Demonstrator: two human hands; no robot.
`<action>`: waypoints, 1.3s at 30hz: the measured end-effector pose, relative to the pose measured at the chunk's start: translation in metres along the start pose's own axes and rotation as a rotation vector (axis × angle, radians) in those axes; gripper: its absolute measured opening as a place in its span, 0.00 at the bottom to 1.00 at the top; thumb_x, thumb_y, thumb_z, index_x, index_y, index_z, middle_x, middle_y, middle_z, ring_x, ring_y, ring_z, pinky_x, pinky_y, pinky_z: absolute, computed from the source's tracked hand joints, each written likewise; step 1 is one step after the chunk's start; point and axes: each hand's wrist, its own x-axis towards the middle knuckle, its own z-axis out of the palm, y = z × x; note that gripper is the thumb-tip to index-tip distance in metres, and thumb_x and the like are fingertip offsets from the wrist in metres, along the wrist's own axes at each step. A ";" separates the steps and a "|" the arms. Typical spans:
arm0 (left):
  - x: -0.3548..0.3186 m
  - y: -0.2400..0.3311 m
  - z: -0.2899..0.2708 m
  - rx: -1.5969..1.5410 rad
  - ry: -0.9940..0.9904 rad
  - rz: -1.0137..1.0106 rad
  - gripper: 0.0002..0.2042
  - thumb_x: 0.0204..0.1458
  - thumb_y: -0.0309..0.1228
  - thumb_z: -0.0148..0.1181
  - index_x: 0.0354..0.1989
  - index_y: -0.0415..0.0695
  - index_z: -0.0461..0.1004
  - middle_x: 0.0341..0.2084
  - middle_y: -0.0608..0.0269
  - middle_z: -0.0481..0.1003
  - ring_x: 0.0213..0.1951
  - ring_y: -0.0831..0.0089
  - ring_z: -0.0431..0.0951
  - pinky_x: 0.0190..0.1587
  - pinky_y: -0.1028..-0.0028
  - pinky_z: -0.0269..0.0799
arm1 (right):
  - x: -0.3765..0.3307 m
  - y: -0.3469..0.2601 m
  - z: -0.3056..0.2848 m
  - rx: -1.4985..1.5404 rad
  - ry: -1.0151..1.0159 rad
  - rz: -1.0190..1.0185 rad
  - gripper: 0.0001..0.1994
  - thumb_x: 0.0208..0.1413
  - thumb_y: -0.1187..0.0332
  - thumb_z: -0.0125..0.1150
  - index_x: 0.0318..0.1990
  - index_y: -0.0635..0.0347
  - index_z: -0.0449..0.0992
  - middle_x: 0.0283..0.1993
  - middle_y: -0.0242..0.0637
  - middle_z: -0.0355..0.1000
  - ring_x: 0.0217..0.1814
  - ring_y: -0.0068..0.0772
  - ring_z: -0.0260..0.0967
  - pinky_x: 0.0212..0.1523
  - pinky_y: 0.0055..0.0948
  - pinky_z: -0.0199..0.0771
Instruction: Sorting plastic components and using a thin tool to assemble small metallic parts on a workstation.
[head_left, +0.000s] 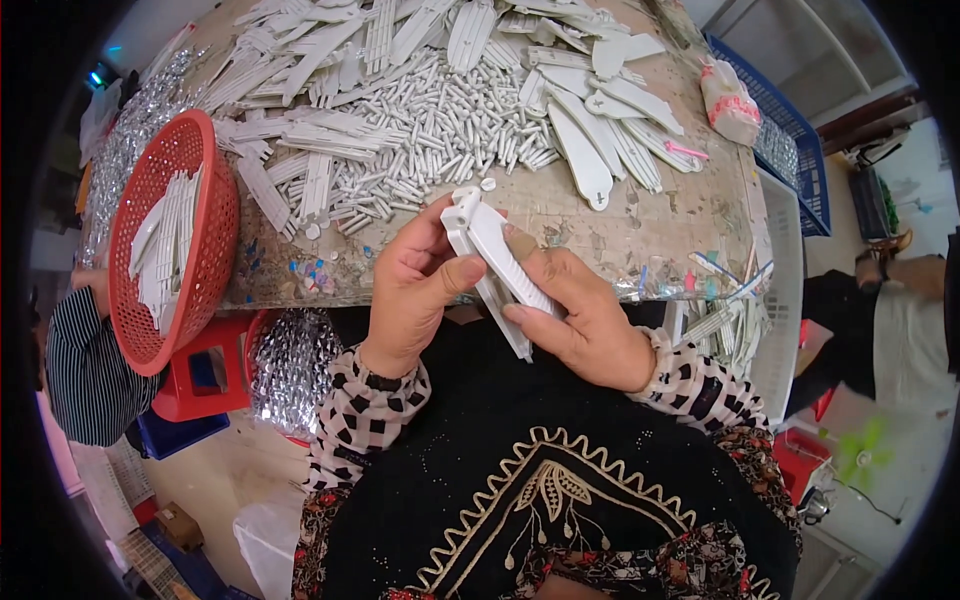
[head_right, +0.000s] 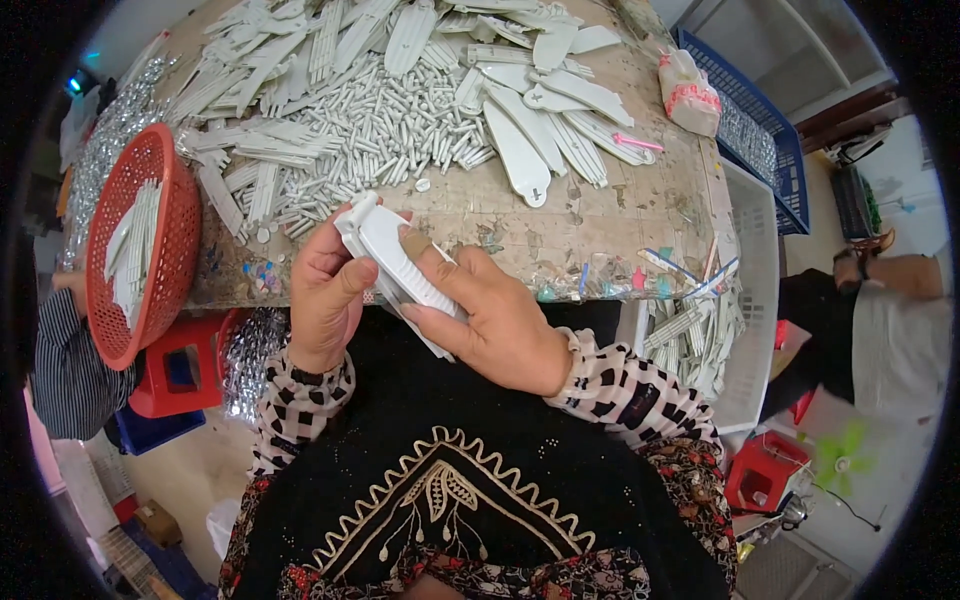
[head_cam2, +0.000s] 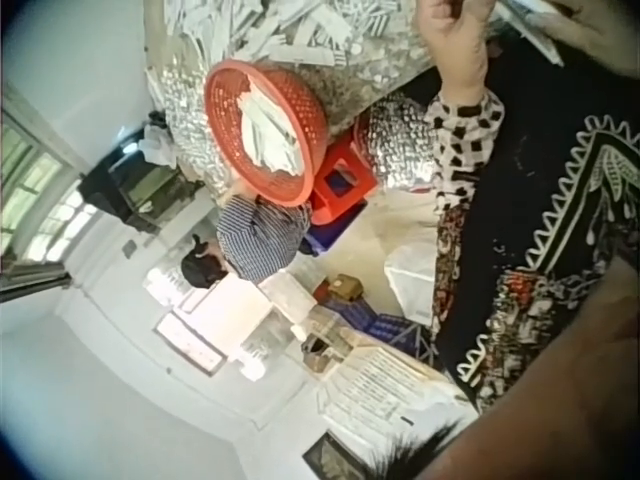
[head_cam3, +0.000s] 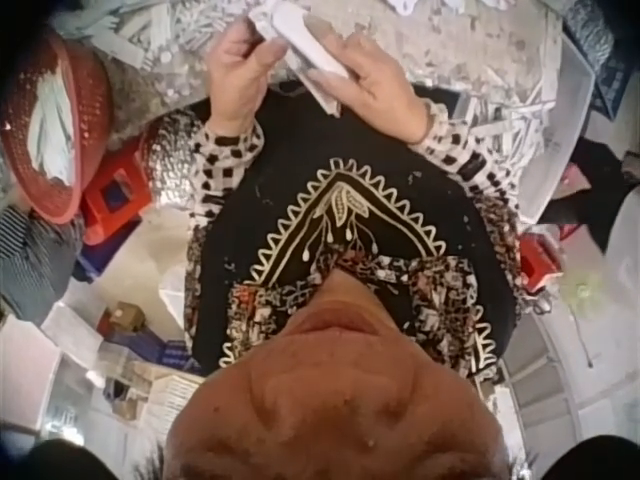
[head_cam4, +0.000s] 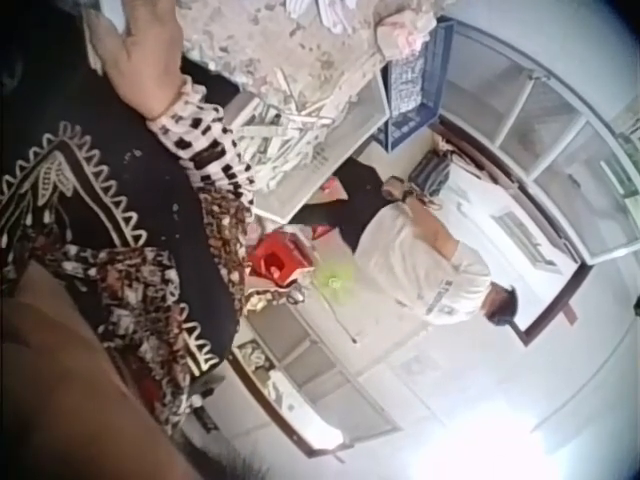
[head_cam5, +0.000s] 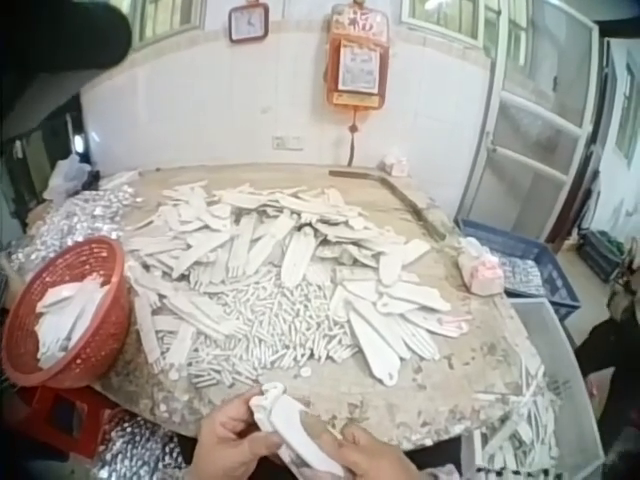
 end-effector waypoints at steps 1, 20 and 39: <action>0.003 0.001 0.002 0.023 -0.026 0.010 0.29 0.54 0.31 0.62 0.61 0.35 0.59 0.54 0.45 0.70 0.57 0.62 0.70 0.61 0.65 0.62 | 0.001 -0.001 -0.001 -0.007 0.014 -0.003 0.31 0.55 0.71 0.60 0.66 0.65 0.57 0.38 0.38 0.64 0.39 0.29 0.60 0.43 0.22 0.62; -0.003 0.008 0.019 0.403 -0.395 -0.260 0.38 0.55 0.20 0.50 0.71 0.41 0.36 0.52 0.56 0.67 0.51 0.77 0.67 0.54 0.76 0.61 | 0.014 0.002 -0.052 -0.189 -0.046 -0.337 0.13 0.52 0.72 0.62 0.45 0.64 0.73 0.41 0.44 0.69 0.42 0.45 0.67 0.45 0.35 0.66; -0.027 -0.020 -0.008 0.761 -0.356 -0.189 0.15 0.53 0.34 0.60 0.45 0.39 0.70 0.26 0.50 0.75 0.29 0.59 0.77 0.33 0.68 0.70 | 0.005 0.038 -0.026 0.327 -0.111 0.105 0.06 0.58 0.72 0.59 0.39 0.64 0.72 0.34 0.30 0.68 0.38 0.19 0.64 0.40 0.21 0.64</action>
